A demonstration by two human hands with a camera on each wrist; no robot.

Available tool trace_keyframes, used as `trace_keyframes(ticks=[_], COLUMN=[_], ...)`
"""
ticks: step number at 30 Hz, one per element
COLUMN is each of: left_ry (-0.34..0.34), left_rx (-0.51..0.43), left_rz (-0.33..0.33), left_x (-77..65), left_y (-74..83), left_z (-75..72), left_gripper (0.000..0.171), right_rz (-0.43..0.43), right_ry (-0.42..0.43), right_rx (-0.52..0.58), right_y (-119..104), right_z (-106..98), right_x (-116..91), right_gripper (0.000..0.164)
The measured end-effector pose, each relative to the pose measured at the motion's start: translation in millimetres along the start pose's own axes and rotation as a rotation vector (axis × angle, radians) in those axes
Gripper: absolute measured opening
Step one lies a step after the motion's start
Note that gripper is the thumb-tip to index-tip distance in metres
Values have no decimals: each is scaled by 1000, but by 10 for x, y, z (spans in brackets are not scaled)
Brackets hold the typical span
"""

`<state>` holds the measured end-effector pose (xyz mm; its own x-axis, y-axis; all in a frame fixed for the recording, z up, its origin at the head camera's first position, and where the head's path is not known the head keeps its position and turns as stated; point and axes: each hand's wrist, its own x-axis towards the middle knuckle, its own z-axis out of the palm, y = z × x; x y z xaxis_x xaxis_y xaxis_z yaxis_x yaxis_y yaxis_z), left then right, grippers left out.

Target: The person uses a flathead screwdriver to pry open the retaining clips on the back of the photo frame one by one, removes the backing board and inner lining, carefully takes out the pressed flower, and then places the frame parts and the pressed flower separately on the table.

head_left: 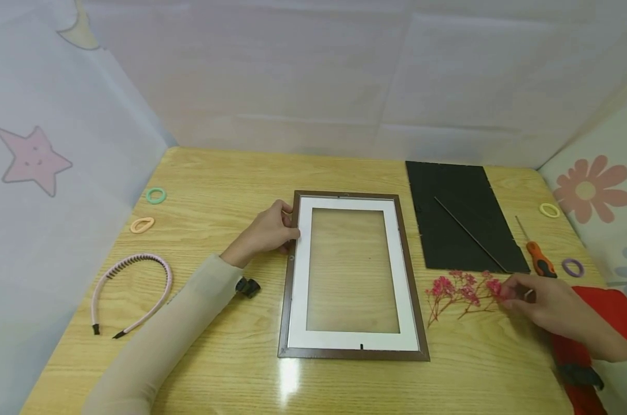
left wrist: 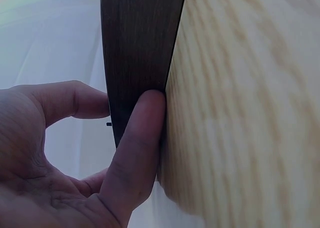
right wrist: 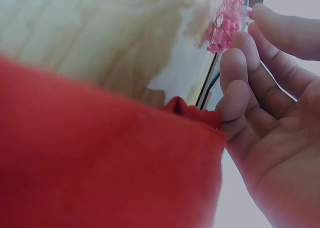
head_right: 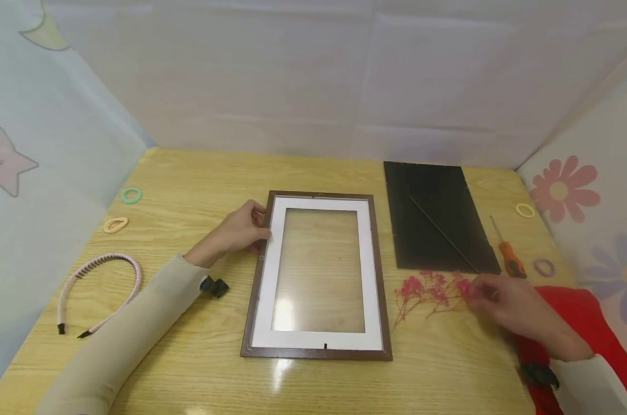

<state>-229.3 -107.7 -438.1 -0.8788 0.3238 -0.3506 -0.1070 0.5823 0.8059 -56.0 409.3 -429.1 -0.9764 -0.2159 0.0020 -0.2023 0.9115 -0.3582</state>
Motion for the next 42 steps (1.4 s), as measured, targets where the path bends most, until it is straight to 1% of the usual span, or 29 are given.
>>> trace_keyframes(ticks=[3,7,10,13,14,19,21,23,27,30,33,36,39,42], left_ry=[3,13,19,22,21,22,23,24,21,23,25,25,24,27], left_rx=[-4,-8,-12,-15,-17,-20,-22,-24,-22,-23,-21,-20,-16,-18], left_rz=[-2,-5,-10,-11,-10,-30,-41,-42,-33,-30,-30,-27,-21,-14], left_x=[-2,-1,6,6,2,-17,-19,-18,-14,-15,-18,-20,-24,-29], left_y=[7,28,38,40,40,31,21,13,8,12,16,17,16,16], left_z=[0,2,-3,-6,-4,-2,-2,-1,3,7,12,14,7,-2], left_gripper=[61,62,63,63,63,65,65,65,64,64,64,64,63,63], right_rz=[10,-22,-39,-70,-90,-267,-313,-338,-365,-380,-394,-400,-417,-450], right_ry=[10,91,125,121,117,104,75,42,-40,-118,-190,-244,-269,-263], right_rx=[14,12,5,16,28,96,129,149,204,225,230,232,251,268], right_y=[-8,-89,-243,-451,-521,-864,-1003,-1147,-1412,-1570,-1670,-1730,-1768,-1799], right_z=[-37,-100,-147,-172,-175,-126,-83,-29,104,205,297,370,422,464], right_x=[6,64,156,271,309,498,553,588,621,634,633,621,600,577], right_gripper=[24,23,22,26,28,39,40,41,42,41,39,37,37,37])
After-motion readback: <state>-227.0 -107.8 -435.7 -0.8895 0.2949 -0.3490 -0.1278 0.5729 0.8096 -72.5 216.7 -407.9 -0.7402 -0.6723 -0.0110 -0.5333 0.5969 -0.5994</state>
